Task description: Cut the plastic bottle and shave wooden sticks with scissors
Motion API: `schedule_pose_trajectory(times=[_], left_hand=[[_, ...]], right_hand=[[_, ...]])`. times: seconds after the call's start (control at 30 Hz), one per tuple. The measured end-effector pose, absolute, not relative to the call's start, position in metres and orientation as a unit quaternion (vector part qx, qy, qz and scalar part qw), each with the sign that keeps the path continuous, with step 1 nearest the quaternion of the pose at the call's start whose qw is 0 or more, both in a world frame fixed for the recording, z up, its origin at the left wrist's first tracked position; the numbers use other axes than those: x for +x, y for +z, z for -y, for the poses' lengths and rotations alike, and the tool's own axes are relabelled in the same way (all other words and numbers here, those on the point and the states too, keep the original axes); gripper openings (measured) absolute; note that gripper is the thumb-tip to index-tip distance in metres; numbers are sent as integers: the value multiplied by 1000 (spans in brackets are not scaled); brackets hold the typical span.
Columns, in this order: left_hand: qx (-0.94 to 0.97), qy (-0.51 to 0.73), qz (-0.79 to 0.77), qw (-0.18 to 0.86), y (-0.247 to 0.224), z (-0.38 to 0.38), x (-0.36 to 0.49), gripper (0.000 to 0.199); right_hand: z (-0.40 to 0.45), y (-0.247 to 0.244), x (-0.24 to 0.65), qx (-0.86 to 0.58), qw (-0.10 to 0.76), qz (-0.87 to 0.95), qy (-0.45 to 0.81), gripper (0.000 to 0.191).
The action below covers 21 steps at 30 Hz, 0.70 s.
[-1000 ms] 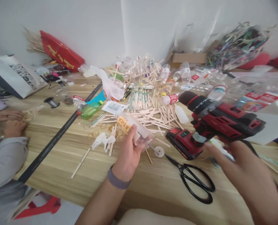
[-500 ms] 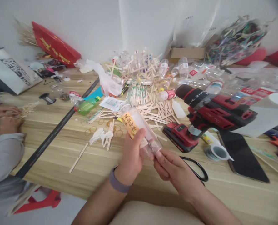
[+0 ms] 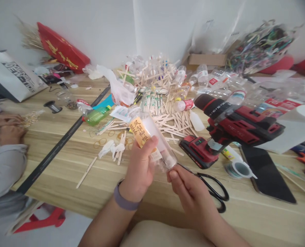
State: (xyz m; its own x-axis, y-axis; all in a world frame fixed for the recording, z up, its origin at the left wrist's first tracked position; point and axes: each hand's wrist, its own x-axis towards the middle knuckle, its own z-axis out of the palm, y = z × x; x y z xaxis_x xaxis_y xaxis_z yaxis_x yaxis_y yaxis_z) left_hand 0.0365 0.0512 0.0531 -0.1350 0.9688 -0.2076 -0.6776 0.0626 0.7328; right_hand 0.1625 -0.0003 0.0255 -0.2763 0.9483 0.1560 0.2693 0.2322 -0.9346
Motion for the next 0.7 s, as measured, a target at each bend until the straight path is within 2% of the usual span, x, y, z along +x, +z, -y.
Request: schedule_pose_trajectory(times=[0.1, 0.2, 0.3, 0.43, 0.5, 0.57, 0.6, 0.7], left_hand=[[195, 641, -350, 654, 56, -50, 33, 42], [186, 625, -335, 680, 58, -51, 31, 44], [198, 624, -322, 684, 59, -52, 31, 45], [214, 599, -312, 706, 58, -50, 33, 50], [209, 594, -313, 711, 57, -50, 33, 49], [201, 613, -336, 686, 56, -51, 31, 48], [197, 627, -355, 665, 55, -52, 29, 47], [182, 655, -400, 615, 55, -57, 22, 44]], right_hand=[[4, 26, 157, -372, 416, 517, 649, 39], [6, 25, 154, -279, 426, 356, 784, 38], [1, 26, 158, -241, 400, 323, 824, 36], [-9, 34, 168, -243, 290, 328, 866, 30], [-12, 36, 168, -232, 263, 315, 882, 31], [-13, 35, 164, -272, 306, 385, 827, 35], [-13, 33, 162, -316, 339, 463, 756, 36], [-13, 27, 157, -428, 382, 711, 407, 27]])
